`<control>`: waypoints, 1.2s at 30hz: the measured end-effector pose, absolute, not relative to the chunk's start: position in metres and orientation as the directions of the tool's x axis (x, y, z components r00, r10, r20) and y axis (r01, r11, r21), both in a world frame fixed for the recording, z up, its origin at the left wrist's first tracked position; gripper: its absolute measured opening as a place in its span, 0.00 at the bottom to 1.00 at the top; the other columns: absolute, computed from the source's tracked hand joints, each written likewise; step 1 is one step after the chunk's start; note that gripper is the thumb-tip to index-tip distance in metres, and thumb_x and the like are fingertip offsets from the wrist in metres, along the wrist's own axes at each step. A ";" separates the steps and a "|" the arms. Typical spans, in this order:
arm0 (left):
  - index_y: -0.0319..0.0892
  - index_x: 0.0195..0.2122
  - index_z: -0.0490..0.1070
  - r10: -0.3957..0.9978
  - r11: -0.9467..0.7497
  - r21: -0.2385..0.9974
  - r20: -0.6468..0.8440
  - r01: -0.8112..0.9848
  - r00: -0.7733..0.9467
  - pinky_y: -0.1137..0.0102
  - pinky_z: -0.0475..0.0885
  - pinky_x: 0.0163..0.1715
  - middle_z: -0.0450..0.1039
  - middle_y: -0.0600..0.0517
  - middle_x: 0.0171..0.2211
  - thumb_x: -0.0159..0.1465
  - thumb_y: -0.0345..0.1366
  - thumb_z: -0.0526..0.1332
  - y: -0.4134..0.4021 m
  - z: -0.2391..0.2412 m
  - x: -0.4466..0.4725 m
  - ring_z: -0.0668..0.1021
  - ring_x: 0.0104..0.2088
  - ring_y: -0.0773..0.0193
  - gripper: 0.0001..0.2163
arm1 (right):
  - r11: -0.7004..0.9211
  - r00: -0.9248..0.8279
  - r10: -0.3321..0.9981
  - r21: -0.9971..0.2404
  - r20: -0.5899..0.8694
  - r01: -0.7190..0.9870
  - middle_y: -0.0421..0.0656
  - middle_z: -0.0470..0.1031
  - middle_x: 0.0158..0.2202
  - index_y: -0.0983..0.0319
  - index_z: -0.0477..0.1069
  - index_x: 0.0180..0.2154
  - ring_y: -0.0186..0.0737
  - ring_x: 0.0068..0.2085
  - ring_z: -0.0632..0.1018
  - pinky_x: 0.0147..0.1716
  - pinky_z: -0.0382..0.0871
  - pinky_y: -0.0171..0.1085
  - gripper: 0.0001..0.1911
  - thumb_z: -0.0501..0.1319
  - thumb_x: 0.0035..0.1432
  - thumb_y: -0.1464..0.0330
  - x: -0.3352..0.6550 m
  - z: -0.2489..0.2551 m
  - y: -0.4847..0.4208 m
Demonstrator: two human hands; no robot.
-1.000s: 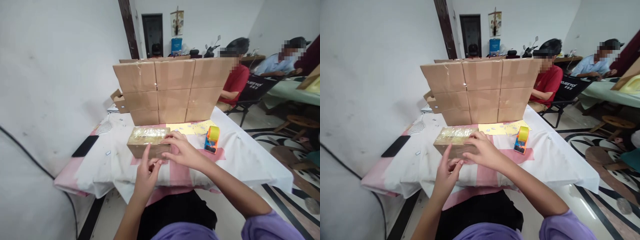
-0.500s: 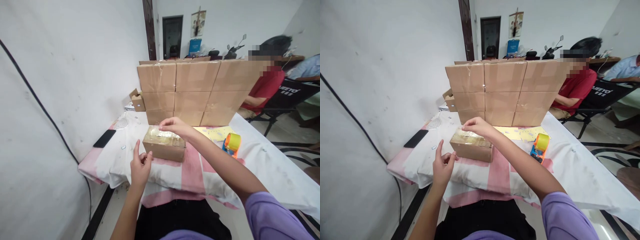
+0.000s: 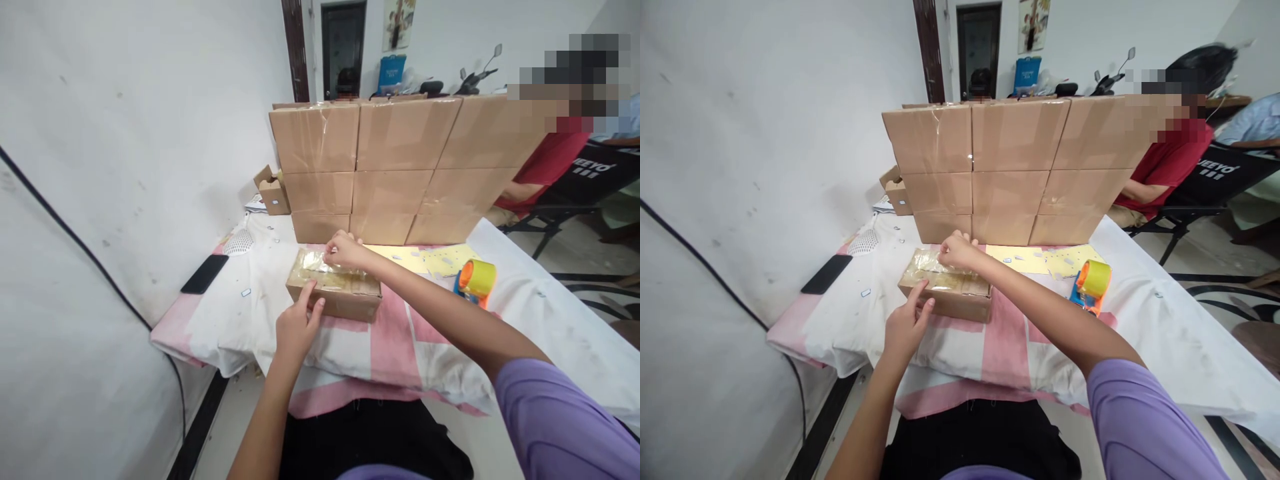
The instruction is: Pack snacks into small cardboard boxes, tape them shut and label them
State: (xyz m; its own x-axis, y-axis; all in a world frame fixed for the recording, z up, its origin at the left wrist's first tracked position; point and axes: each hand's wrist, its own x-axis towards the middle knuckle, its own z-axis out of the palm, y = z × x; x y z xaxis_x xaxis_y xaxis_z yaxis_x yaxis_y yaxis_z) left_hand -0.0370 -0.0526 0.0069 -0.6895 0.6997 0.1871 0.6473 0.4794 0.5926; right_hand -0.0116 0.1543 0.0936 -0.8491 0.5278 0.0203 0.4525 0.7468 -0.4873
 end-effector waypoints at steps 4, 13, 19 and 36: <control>0.51 0.64 0.64 0.691 0.468 0.610 0.199 0.640 -0.695 0.70 0.64 0.32 0.80 0.53 0.32 0.72 0.48 0.52 -0.051 0.006 -0.037 0.81 0.33 0.57 0.21 | 0.781 -0.900 0.434 -0.511 0.031 0.359 0.46 0.67 0.49 0.59 0.80 0.35 0.44 0.53 0.71 0.53 0.65 0.39 0.04 0.69 0.54 0.70 -0.012 0.090 0.162; 0.52 0.62 0.64 0.677 0.500 0.585 0.197 0.639 -0.710 0.69 0.62 0.31 0.80 0.52 0.34 0.72 0.48 0.52 -0.042 0.010 -0.039 0.81 0.33 0.56 0.20 | 0.790 -0.798 0.571 -0.391 0.191 0.472 0.55 0.59 0.57 0.62 0.65 0.53 0.62 0.55 0.69 0.50 0.69 0.57 0.38 0.76 0.42 0.65 -0.014 0.094 0.161; 0.51 0.60 0.67 0.672 0.480 0.593 0.225 0.646 -0.706 0.70 0.60 0.28 0.74 0.56 0.24 0.70 0.47 0.55 -0.044 0.010 -0.034 0.76 0.25 0.59 0.19 | 0.778 -0.549 0.627 -0.406 0.552 0.479 0.55 0.66 0.52 0.62 0.66 0.49 0.57 0.50 0.74 0.50 0.68 0.57 0.19 0.64 0.55 0.70 0.028 0.109 0.235; 0.43 0.54 0.73 0.484 -0.048 0.989 -0.102 -0.143 -0.869 0.52 0.70 0.60 0.78 0.43 0.51 0.50 0.78 0.46 -0.004 -0.033 -0.093 0.74 0.59 0.43 0.48 | 0.629 -0.853 0.402 -0.778 0.334 -0.008 0.58 0.46 0.70 0.55 0.26 0.73 0.61 0.71 0.53 0.67 0.56 0.54 0.79 0.79 0.35 0.52 0.140 -0.005 0.131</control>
